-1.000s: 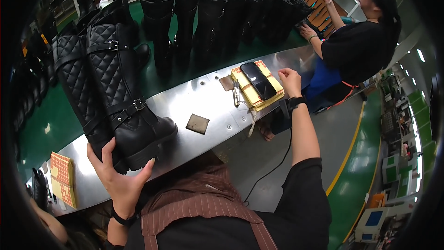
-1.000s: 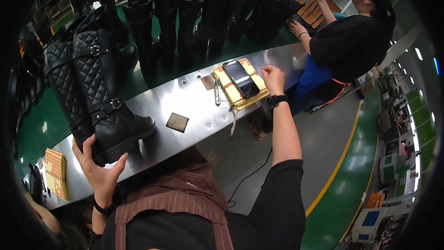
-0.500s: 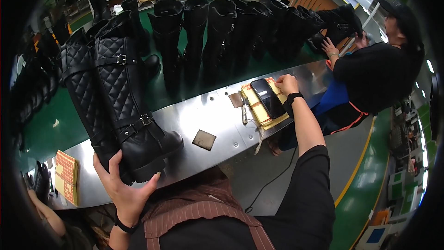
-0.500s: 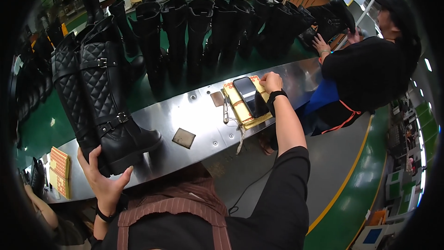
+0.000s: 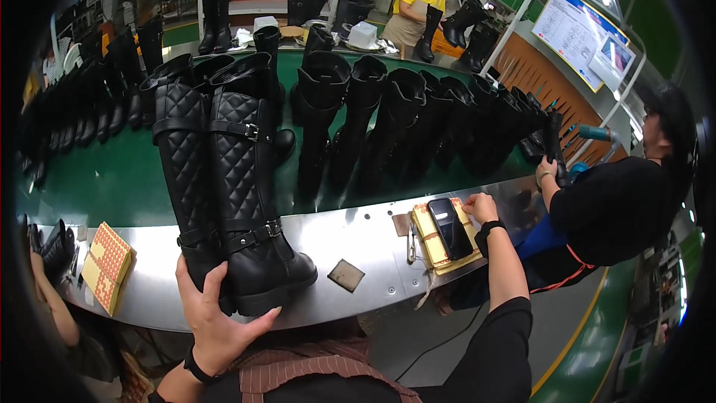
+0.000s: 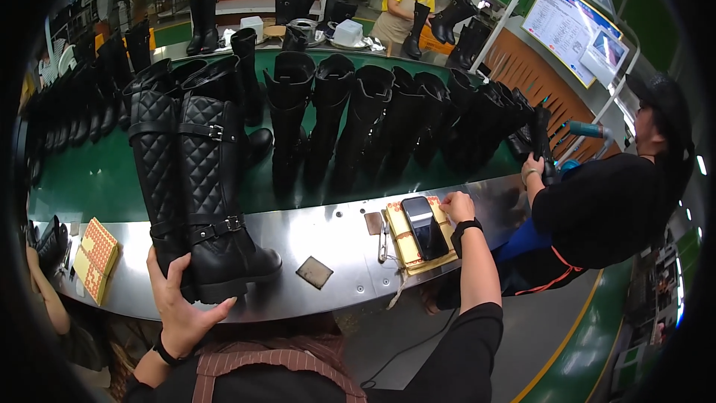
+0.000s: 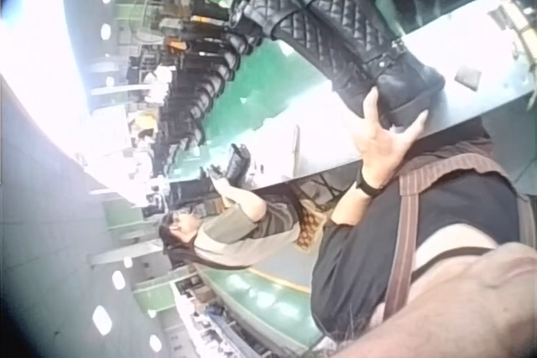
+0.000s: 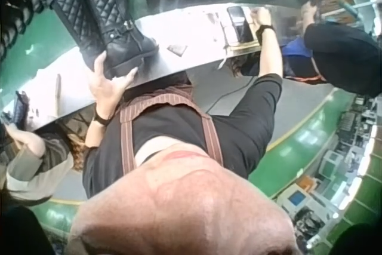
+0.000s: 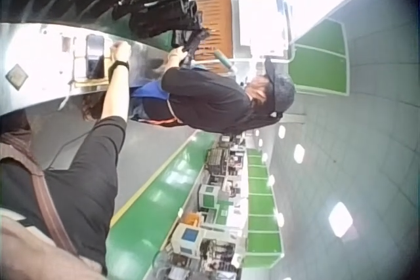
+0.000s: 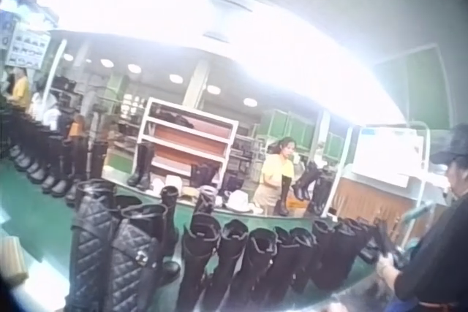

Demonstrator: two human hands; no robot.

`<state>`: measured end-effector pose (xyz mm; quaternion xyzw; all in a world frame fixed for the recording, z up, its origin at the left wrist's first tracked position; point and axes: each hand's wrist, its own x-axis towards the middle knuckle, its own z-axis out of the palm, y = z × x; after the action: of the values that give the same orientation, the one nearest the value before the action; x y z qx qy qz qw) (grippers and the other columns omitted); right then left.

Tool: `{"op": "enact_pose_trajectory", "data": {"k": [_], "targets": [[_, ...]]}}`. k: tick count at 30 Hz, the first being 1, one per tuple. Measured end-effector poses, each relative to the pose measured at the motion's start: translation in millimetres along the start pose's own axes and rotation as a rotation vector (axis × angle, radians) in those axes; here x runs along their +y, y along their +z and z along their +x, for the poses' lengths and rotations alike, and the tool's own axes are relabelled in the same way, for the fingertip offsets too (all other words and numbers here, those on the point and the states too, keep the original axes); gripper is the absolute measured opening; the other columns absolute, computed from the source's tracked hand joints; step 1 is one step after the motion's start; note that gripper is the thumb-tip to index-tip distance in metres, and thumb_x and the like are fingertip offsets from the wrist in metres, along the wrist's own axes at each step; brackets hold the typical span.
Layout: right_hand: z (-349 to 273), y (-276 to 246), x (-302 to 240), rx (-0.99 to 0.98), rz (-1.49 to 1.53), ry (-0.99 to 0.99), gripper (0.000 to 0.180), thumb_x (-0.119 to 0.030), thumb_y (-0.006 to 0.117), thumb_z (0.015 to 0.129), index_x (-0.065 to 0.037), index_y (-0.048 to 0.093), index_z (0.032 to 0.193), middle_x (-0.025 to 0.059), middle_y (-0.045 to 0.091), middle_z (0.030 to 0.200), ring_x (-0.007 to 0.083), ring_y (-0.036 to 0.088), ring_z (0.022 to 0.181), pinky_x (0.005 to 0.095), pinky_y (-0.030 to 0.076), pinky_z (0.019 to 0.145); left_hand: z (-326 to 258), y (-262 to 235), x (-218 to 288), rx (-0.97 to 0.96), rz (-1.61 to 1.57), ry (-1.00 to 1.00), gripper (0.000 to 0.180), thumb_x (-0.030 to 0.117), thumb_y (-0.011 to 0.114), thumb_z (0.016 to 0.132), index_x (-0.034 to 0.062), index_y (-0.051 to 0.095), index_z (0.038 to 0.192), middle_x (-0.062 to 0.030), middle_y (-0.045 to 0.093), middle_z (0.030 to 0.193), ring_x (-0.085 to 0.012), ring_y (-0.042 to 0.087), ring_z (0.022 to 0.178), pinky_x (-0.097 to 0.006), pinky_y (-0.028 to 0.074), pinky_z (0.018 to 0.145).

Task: Inspecting and trimming threads from black boots in a factory setting.

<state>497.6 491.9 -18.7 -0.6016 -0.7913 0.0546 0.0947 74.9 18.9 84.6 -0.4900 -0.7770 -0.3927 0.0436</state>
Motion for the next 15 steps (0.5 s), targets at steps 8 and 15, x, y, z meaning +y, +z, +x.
{"op": "enact_pose_trajectory", "data": {"k": [8,15], "targets": [[-4,5,-6,0.06,-0.084,0.007,0.016,-0.024,0.076,0.077,-0.012,0.077,0.088,0.0156,0.072,0.081,0.0318,0.071,0.08,0.0407,0.055,0.079,-2,1,-2,0.002,-0.004,-0.007,0.081,0.026,0.092,0.05,0.0076,0.056,0.12,-0.0257,0.032,0.142,-0.041,0.043,0.127,-0.044,0.04,0.104],[-6,1,-6,0.008,-0.103,-0.051,0.018,-0.024,0.067,0.086,-0.01,0.074,0.095,0.0181,0.071,0.087,0.035,0.07,0.086,0.0442,0.054,0.081,4,-3,5,0.022,0.03,0.045,0.079,0.029,0.092,0.051,0.0077,0.057,0.118,-0.0265,0.033,0.14,-0.0428,0.043,0.126,-0.045,0.04,0.104]]}}
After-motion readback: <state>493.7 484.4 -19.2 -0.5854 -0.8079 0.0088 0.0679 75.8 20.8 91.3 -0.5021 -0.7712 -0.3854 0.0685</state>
